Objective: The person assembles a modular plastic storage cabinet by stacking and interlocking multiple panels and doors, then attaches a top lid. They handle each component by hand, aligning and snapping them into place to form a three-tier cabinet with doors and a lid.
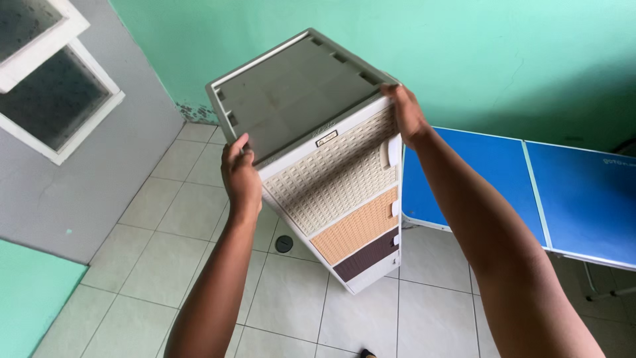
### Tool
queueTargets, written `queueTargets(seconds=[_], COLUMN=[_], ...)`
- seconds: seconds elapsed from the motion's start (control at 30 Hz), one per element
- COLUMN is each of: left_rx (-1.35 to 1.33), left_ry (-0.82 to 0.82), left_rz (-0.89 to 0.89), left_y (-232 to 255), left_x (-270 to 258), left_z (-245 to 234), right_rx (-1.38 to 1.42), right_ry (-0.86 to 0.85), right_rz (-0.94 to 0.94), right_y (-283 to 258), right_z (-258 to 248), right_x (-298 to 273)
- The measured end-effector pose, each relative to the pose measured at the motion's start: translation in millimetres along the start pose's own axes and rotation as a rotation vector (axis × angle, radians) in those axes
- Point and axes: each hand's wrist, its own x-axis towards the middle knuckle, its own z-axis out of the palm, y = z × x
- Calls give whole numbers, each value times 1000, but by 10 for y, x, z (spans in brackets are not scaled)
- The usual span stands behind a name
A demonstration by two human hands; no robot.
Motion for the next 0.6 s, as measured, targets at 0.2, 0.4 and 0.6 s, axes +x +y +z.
queueTargets(seconds=[0.2, 0.4, 0.6], left_rx=[186, 152, 115], left_ry=[-38, -82, -97], left_rz=[68, 149, 176], left_y=[5, -24, 20], left_x=[167, 250, 238], left_z=[649, 1446, 1999], right_rx=[121, 200, 230], right_ry=[211, 361, 478], right_rz=[50, -47, -39], right_y=[384, 953, 1236], right_z=[-537, -1338, -1794], right_x=[258, 225, 24])
